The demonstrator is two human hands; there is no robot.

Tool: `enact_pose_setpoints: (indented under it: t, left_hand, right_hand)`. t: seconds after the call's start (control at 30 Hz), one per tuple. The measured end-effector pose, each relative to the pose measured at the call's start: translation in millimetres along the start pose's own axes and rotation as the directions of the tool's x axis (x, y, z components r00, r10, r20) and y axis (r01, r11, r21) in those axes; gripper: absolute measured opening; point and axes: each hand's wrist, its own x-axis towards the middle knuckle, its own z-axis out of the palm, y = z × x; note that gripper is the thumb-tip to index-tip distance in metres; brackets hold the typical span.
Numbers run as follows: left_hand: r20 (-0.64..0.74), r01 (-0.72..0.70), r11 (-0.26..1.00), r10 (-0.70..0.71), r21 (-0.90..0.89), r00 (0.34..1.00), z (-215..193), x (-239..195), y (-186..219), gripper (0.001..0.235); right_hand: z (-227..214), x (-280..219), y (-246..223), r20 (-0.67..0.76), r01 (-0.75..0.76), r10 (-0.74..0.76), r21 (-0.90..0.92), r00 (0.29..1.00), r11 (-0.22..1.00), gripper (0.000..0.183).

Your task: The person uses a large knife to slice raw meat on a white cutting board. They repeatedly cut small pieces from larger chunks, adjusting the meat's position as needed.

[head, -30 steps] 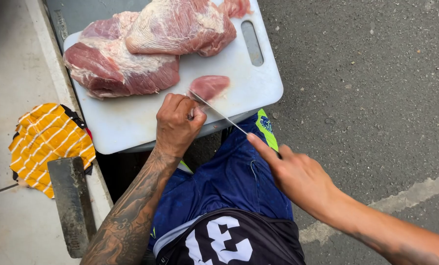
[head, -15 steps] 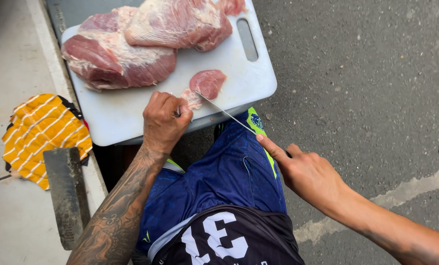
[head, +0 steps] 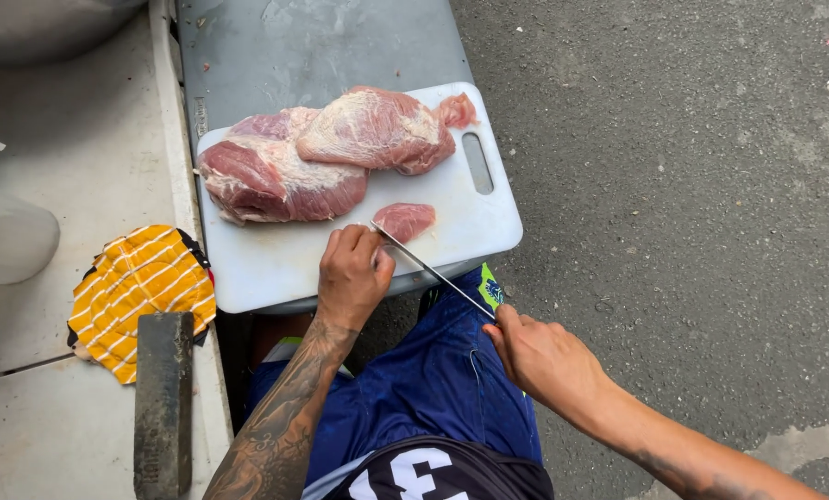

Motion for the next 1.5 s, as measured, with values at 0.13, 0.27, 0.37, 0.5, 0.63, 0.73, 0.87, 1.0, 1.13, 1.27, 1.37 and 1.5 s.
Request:
enact_pose_setpoints:
  t: [0.13,0.27,0.37,0.5,0.63,0.73,0.87,1.0,1.13,1.27,1.37,1.5]
  left_hand:
    - [0.029,0.020,1.000,-0.020,-0.005,0.999,10,-6,-20,0.015]
    - [0.104,0.023,1.000,-0.023,0.005,0.994,20,-23,-36,0.006]
    - [0.117,-0.016,1.000,0.014,0.015,0.993,11,-14,-43,0.007]
    - [0.104,-0.046,0.998,0.040,0.050,0.994,8,-21,-55,0.006]
    - [0.100,-0.024,0.999,0.019,0.044,0.995,-1,-20,-39,0.006]
    - [0.133,-0.008,0.999,0.003,0.037,0.991,-6,-27,-33,0.004]
    - [0.093,-0.083,0.995,0.077,0.057,0.993,-7,-36,-46,0.006]
    - [0.091,-0.100,0.991,0.092,0.088,0.992,-18,-31,-62,0.006]
    - [0.102,-0.049,0.992,0.037,0.119,0.994,-23,-50,-84,0.009]
    - [0.016,0.027,0.993,-0.029,0.117,0.999,-47,-57,-85,0.009]
    - [-0.032,0.071,0.995,-0.069,0.069,0.997,-44,-49,-73,0.008]
    - [-0.021,0.015,0.994,-0.013,0.112,1.000,-42,-52,-69,0.008]
  right_hand:
    - [5,14,-9,0.051,-0.041,0.050,-0.163,0.997,0.986,0.036]
    - [11,39,-22,-0.104,0.092,-0.130,-0.305,0.986,0.948,0.020]
    - [-2,58,-31,-0.147,0.115,-0.176,-0.351,0.973,0.929,0.015]
    - [-20,31,-14,0.081,0.086,-0.061,-0.364,0.995,0.927,0.010]
    - [-34,10,-7,0.205,0.015,0.053,-0.317,0.977,0.948,0.006]
    - [-25,33,-25,0.205,0.047,0.002,-0.233,0.979,0.971,0.006]
    - [-22,53,-33,0.130,0.123,-0.098,-0.200,0.987,0.972,0.010]
    - [-35,25,-22,0.182,0.077,-0.020,-0.309,0.983,0.948,0.011]
    - [-28,-1,0,0.205,0.016,0.051,-0.313,0.977,0.950,0.018]
    - [-25,5,-7,0.219,0.029,0.011,-0.175,0.976,0.984,0.022]
    - [-28,9,-18,0.185,0.063,-0.034,-0.154,0.982,0.986,0.023]
    - [-15,38,-43,0.139,0.159,-0.146,-0.087,0.979,0.983,0.020]
